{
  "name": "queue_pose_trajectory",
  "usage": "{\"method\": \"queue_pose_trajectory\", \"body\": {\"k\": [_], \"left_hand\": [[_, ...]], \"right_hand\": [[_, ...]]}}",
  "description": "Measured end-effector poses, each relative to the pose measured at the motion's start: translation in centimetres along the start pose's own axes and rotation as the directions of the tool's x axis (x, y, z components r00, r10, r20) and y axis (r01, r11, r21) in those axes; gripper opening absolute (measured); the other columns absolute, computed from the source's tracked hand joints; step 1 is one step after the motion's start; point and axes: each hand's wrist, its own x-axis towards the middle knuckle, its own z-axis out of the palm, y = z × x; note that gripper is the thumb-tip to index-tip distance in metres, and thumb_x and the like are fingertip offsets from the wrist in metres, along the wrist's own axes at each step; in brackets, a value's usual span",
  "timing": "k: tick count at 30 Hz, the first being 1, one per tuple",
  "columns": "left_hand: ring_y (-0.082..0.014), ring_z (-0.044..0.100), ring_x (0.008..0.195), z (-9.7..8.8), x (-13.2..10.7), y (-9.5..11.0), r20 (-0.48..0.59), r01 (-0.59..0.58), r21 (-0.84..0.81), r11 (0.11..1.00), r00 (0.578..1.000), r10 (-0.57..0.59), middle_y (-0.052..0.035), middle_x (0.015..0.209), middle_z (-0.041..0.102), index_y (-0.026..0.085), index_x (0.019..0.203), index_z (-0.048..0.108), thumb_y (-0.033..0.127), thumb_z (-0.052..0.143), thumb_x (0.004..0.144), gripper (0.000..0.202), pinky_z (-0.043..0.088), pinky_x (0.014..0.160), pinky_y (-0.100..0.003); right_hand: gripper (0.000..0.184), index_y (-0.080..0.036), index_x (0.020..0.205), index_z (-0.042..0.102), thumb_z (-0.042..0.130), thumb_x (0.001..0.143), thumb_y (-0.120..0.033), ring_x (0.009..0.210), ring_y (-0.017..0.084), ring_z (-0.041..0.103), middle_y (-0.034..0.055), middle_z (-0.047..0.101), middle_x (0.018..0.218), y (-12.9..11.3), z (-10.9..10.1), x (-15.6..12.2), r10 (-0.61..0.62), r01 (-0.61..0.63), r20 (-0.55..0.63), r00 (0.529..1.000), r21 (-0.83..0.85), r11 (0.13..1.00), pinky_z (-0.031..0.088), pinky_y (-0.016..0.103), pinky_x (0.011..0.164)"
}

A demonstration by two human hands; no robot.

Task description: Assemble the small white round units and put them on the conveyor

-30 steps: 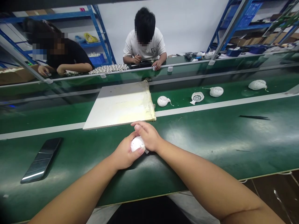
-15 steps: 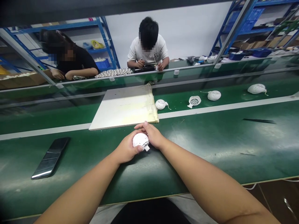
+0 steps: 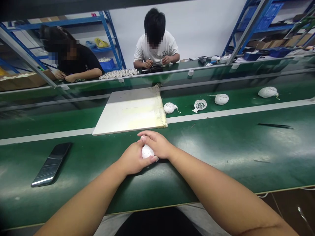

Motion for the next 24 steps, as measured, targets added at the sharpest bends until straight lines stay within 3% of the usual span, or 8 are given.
{"method": "queue_pose_trajectory", "body": {"k": [5, 10, 15, 18, 19, 21, 22, 24], "left_hand": [[-0.0344, 0.067, 0.093, 0.5, -0.1, 0.1, 0.001, 0.096, 0.149, 0.984, 0.995, -0.097, -0.0146, 0.107, 0.070, 0.015, 0.129, 0.057, 0.069, 0.055, 0.084, 0.070, 0.049, 0.075, -0.039], [-0.0356, 0.067, 0.090, 0.3, 0.0, 0.0, 0.013, 0.127, 0.132, 0.983, 0.991, -0.129, -0.0150, 0.104, 0.071, 0.014, 0.131, 0.055, 0.068, 0.055, 0.084, 0.072, 0.049, 0.073, -0.040], [-0.0291, 0.065, 0.100, -0.5, 0.3, -0.4, -0.039, -0.021, -0.191, 0.981, 0.999, 0.013, -0.0103, 0.120, 0.066, 0.022, 0.131, 0.056, 0.054, 0.071, 0.079, 0.063, 0.049, 0.082, -0.036], [-0.0200, 0.065, 0.082, -2.1, 1.1, -2.5, -0.186, -0.059, -0.500, 0.864, 0.982, -0.040, -0.0112, 0.113, 0.066, 0.018, 0.133, 0.049, 0.055, 0.069, 0.080, 0.068, 0.049, 0.065, -0.027], [-0.0173, 0.064, 0.074, -3.3, 1.6, -3.7, -0.252, -0.049, -0.561, 0.827, 0.961, -0.114, -0.0111, 0.109, 0.066, 0.017, 0.134, 0.046, 0.058, 0.066, 0.082, 0.069, 0.046, 0.057, -0.024], [-0.0153, 0.062, 0.071, -6.6, 2.5, -6.8, -0.414, -0.006, -0.566, 0.824, 0.867, -0.279, -0.0109, 0.109, 0.065, 0.017, 0.133, 0.047, 0.062, 0.059, 0.084, 0.067, 0.042, 0.050, -0.021], [-0.0159, 0.063, 0.073, -8.7, 2.9, -8.4, -0.495, 0.056, -0.510, 0.858, 0.797, -0.346, -0.0111, 0.109, 0.065, 0.016, 0.127, 0.052, 0.062, 0.055, 0.085, 0.062, 0.043, 0.052, -0.021], [-0.0190, 0.064, 0.079, -13.4, 3.3, -11.6, -0.682, 0.347, -0.301, 0.888, 0.573, -0.455, -0.0101, 0.102, 0.067, 0.015, 0.114, 0.060, 0.059, 0.048, 0.088, 0.053, 0.049, 0.061, -0.026]], "right_hand": [[0.050, -0.018, 0.112, 0.065, 0.057, 0.087, -0.061, 0.081, 0.020, 0.065, 0.0073, 0.071, 0.097, -0.3, 0.0, 0.3, 0.030, -0.035, -0.087, 0.996, -0.057, 0.998, 0.051, 0.032, 0.070], [0.053, -0.016, 0.111, 0.067, 0.059, 0.086, -0.062, 0.073, 0.018, 0.060, 0.0053, 0.069, 0.088, -0.4, 0.2, 0.5, 0.040, -0.051, -0.114, 0.993, -0.097, 0.994, 0.048, 0.029, 0.064], [0.061, -0.017, 0.115, 0.065, 0.043, 0.092, -0.069, 0.085, 0.022, 0.066, 0.0101, 0.071, 0.098, 0.1, -0.3, 1.0, 0.001, 0.014, -0.167, 0.986, 0.088, 0.996, 0.051, 0.034, 0.074], [0.053, -0.017, 0.108, 0.062, 0.042, 0.094, -0.064, 0.085, 0.021, 0.067, 0.0106, 0.071, 0.098, 0.6, -1.6, 1.8, -0.046, 0.109, -0.367, 0.929, 0.153, 0.982, 0.052, 0.035, 0.079], [0.045, -0.017, 0.102, 0.062, 0.046, 0.094, -0.058, 0.081, 0.019, 0.066, 0.0089, 0.070, 0.095, 0.8, -2.2, 2.0, -0.072, 0.119, -0.439, 0.896, 0.082, 0.989, 0.051, 0.034, 0.078], [0.029, -0.018, 0.090, 0.062, 0.051, 0.091, -0.045, 0.071, 0.016, 0.061, 0.0038, 0.068, 0.084, 1.1, -3.1, 2.5, -0.123, 0.079, -0.538, 0.834, -0.106, 0.991, 0.047, 0.030, 0.072], [0.024, -0.019, 0.085, 0.061, 0.051, 0.091, -0.040, 0.067, 0.015, 0.057, 0.0016, 0.065, 0.078, 1.2, -3.4, 2.7, -0.138, 0.044, -0.561, 0.816, -0.178, 0.983, 0.045, 0.028, 0.068], [0.022, -0.020, 0.080, 0.060, 0.048, 0.091, -0.035, 0.064, 0.015, 0.054, -0.0005, 0.061, 0.071, 1.4, -3.6, 3.0, -0.156, 0.002, -0.570, 0.807, -0.262, 0.965, 0.041, 0.028, 0.065]]}}
